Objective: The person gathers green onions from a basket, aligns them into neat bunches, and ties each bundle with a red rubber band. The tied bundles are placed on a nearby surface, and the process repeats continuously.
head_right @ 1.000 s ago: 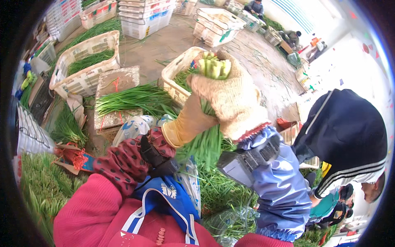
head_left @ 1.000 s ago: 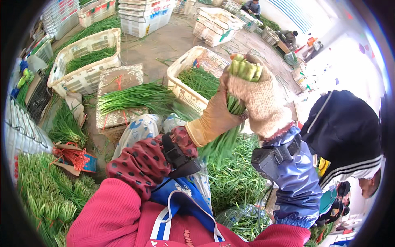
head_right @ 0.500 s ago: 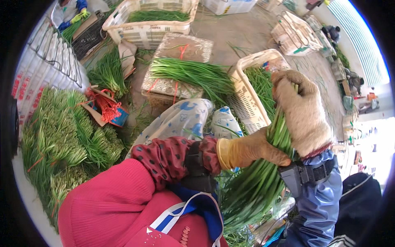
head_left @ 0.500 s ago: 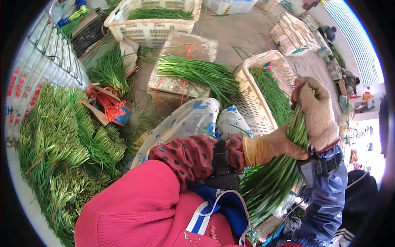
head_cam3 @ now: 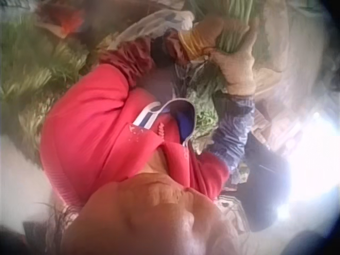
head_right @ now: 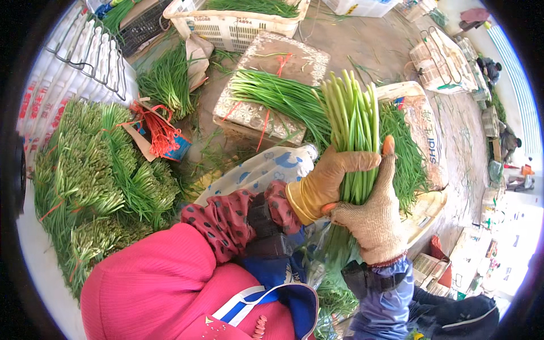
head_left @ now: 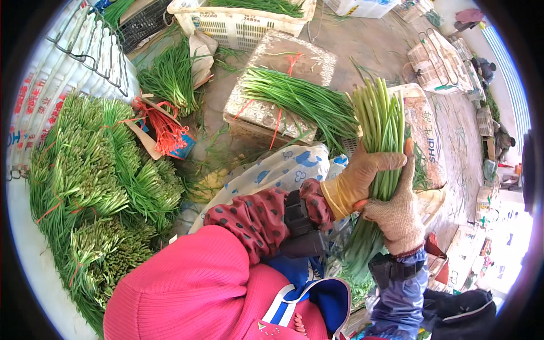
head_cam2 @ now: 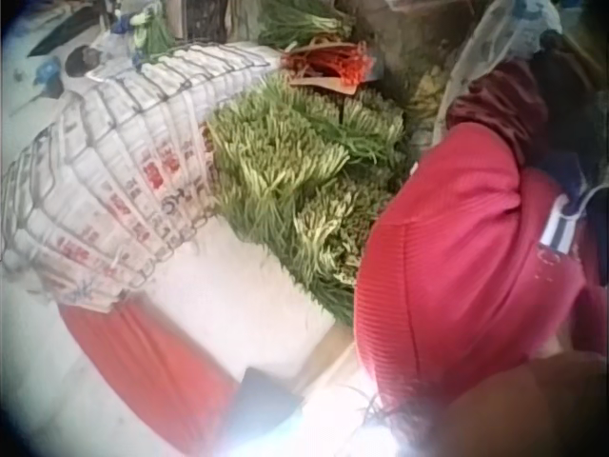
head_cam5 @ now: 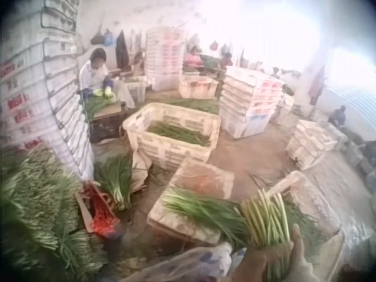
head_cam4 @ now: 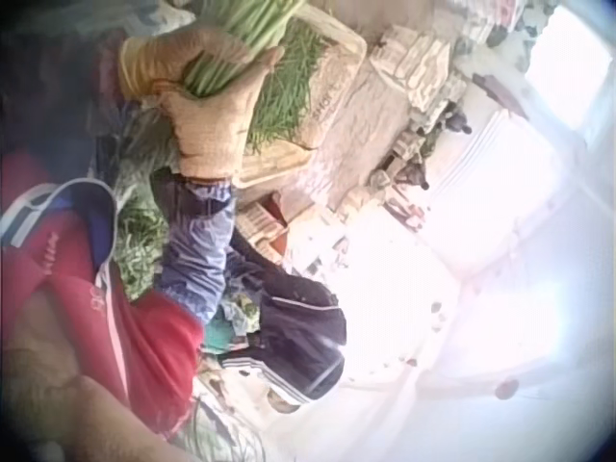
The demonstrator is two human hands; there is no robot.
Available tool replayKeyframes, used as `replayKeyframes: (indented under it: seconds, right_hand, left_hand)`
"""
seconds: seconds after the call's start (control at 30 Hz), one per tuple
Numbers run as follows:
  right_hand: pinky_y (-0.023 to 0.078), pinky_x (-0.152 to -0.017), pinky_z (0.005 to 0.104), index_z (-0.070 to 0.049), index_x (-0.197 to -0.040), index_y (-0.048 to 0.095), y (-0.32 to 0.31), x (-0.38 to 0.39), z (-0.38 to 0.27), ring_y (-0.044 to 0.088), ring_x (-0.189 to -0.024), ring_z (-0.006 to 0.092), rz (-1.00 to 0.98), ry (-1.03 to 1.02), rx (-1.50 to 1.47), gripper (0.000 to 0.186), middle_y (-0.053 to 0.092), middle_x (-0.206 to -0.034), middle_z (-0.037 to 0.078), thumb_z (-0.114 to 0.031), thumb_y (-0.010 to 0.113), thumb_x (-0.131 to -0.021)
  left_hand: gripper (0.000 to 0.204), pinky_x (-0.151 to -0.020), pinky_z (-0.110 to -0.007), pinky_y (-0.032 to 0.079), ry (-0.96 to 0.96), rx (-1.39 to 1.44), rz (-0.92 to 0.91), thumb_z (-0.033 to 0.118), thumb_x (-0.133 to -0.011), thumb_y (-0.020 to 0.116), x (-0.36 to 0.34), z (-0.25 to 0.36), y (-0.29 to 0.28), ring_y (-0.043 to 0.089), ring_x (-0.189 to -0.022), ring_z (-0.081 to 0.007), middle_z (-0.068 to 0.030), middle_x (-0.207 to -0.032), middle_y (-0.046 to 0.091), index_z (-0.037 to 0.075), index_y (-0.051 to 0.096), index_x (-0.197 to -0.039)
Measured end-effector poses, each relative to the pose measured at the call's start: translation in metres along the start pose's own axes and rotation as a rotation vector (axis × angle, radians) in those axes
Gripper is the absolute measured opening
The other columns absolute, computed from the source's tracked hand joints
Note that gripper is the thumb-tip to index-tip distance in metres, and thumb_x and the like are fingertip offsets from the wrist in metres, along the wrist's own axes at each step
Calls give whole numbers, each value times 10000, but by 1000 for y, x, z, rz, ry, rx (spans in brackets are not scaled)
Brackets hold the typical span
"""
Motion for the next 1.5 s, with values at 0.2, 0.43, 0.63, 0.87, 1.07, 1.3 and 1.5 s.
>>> replayKeyframes:
  seconds: [0.2, 0.43, 0.63, 0.87, 1.07, 1.3, 1.5]
  right_hand:
    - [551, -786, 326, -75, -1534, 359, 29, -35, 63, 654, -943, 203, -196, 235, -415, 988, 646, -1163, 97, 98, 730, -634]
    - [564, -729, 316, -43, -1287, 569, 11, -43, 113, 675, -876, 199, -149, 383, -631, 730, 692, -1088, 90, 35, 834, -611]
    - [571, -726, 324, -22, -1312, 556, 36, -52, 125, 677, -892, 208, -240, 414, -699, 869, 681, -1085, 99, -171, 982, -569]
    - [571, -764, 322, -28, -1364, 521, 48, -61, 126, 664, -956, 197, -295, 427, -735, 892, 664, -1146, 100, -16, 913, -563]
    - [570, -726, 304, -26, -1362, 523, 54, -61, 137, 668, -894, 179, -310, 450, -729, 871, 667, -1145, 97, 20, 871, -565]
    - [567, -751, 324, -40, -1354, 532, 44, -59, 144, 668, -898, 192, -233, 522, -688, 865, 676, -1121, 84, -1, 886, -566]
    - [574, -730, 342, -22, -1313, 547, 37, -59, 137, 686, -867, 211, -239, 453, -709, 798, 677, -1096, 101, -85, 921, -611]
  left_hand:
    - [1051, -1036, -326, 430, 71, -735, -257, 304, -800, 868, -22, 10, -29, 495, -1201, -144, -49, -1400, 520, 63, 207, -1581]
    - [409, -1075, -422, 466, 483, -2382, 142, 78, -835, 690, -83, 208, -179, 623, -1168, -339, -159, -1253, 673, 91, 690, -1244]
    - [432, -1088, -470, 418, -173, -2750, 293, 210, -859, 709, -158, 299, -306, 554, -1251, -385, -176, -1308, 640, 98, 675, -1274]
    - [597, -1081, -468, 420, -306, -2834, 16, 145, -838, 692, -186, 280, -321, 558, -1237, -391, -173, -1320, 624, 265, 585, -1413]
    - [343, -953, -444, 500, -258, -2929, -81, 103, -758, 698, -207, 273, -338, 627, -1114, -344, -103, -1121, 703, 218, 759, -1075]
    - [169, -789, -454, 533, -243, -2789, -11, 146, -771, 676, -206, 279, -336, 687, -930, -352, -147, -933, 717, 156, 735, -928]
    - [223, -739, -466, 545, 82, -2735, -177, 121, -822, 624, -183, 265, -256, 704, -841, -373, -145, -870, 718, 156, 714, -1023]
Point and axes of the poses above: each hand's wrist, its own x-axis away from the middle knuckle, its own y-axis out of the palm, z = x × y, the point moved 10 cm from there along -x, towards the middle knuckle
